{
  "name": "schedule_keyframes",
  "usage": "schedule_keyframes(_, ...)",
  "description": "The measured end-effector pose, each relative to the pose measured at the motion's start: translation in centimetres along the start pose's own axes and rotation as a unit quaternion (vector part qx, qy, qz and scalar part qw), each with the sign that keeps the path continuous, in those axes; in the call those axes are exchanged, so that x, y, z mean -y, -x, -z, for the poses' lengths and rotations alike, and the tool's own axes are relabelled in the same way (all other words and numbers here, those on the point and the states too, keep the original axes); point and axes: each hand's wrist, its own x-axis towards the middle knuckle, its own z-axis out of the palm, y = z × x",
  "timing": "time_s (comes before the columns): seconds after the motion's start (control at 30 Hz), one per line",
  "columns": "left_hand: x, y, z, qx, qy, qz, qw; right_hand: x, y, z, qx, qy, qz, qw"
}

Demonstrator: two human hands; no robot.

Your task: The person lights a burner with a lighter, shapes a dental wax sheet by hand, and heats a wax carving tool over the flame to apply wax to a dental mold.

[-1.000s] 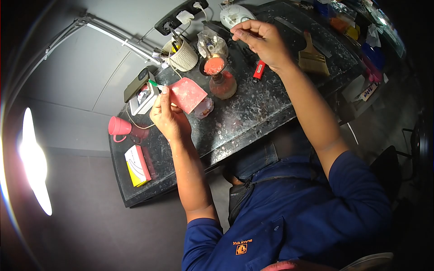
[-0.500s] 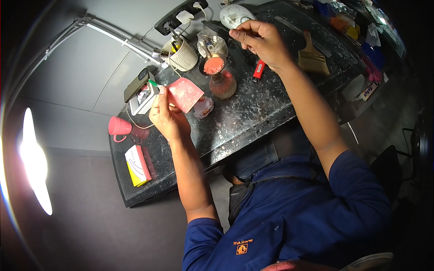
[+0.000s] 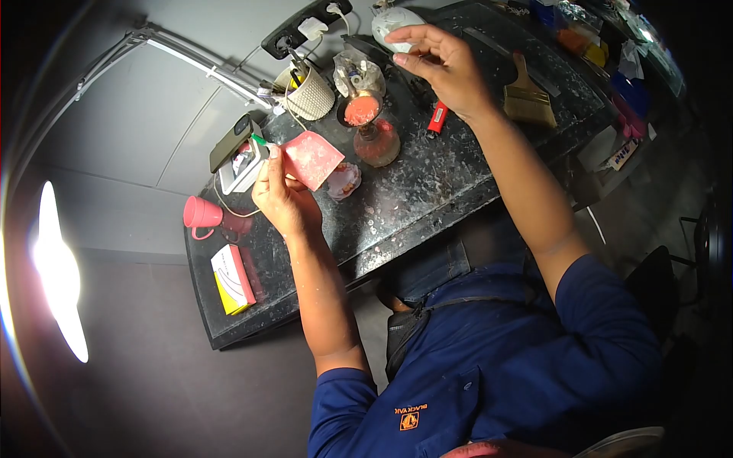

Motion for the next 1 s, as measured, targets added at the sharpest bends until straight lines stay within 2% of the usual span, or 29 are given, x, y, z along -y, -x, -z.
schedule_keyframes(0.1,0.0,0.0,-0.1,-0.006,-0.001,-0.001,1.000,-0.5,0.0,0.7,0.007,-0.057,-0.056,0.997)
schedule_keyframes(0.23,0.0,0.0,0.0,-0.001,0.000,0.001,1.000,0.0,0.3,0.6,0.007,-0.035,-0.116,0.993)
schedule_keyframes(0.3,0.1,0.0,0.1,-0.005,-0.001,0.001,1.000,-0.2,0.2,0.4,-0.010,0.092,0.017,0.996)
schedule_keyframes(0.33,0.2,-0.1,0.1,-0.009,-0.003,0.001,1.000,0.0,0.1,0.4,-0.009,0.091,0.017,0.996)
schedule_keyframes(0.4,0.5,-0.2,0.4,-0.006,-0.002,0.002,1.000,0.3,-0.1,0.3,-0.023,0.188,0.171,0.967)
schedule_keyframes(0.43,0.6,-0.2,0.6,-0.003,0.001,0.002,1.000,0.3,0.0,0.2,-0.023,0.188,0.170,0.967)
schedule_keyframes(0.5,0.5,-0.2,0.8,0.020,-0.006,0.002,1.000,0.6,0.2,-0.1,0.010,-0.012,0.024,1.000)
schedule_keyframes(0.53,0.5,-0.2,0.8,0.044,-0.013,0.001,0.999,1.0,0.3,-0.4,0.009,-0.011,0.025,1.000)
schedule_keyframes(0.6,0.6,0.4,-0.1,0.063,-0.019,-0.003,0.998,1.9,0.6,-1.4,0.076,-0.125,0.088,0.985)
schedule_keyframes(0.67,1.1,0.5,0.5,0.108,-0.049,-0.011,0.993,3.1,1.3,-1.1,0.161,0.012,0.104,0.981)
schedule_keyframes(0.73,1.1,1.0,-0.5,0.096,-0.045,-0.008,0.994,4.7,1.6,-1.8,0.208,0.071,0.154,0.963)
schedule_keyframes(0.77,1.4,0.8,0.1,0.128,-0.033,-0.015,0.991,4.9,1.8,-2.5,0.205,0.069,0.192,0.957)
schedule_keyframes(0.87,1.5,1.0,0.3,0.138,-0.036,-0.023,0.989,4.6,2.2,-3.2,0.235,0.110,0.221,0.940)
schedule_keyframes(1.0,0.8,1.5,-0.4,0.146,-0.029,-0.019,0.989,3.8,2.4,-3.5,0.225,0.120,0.248,0.934)
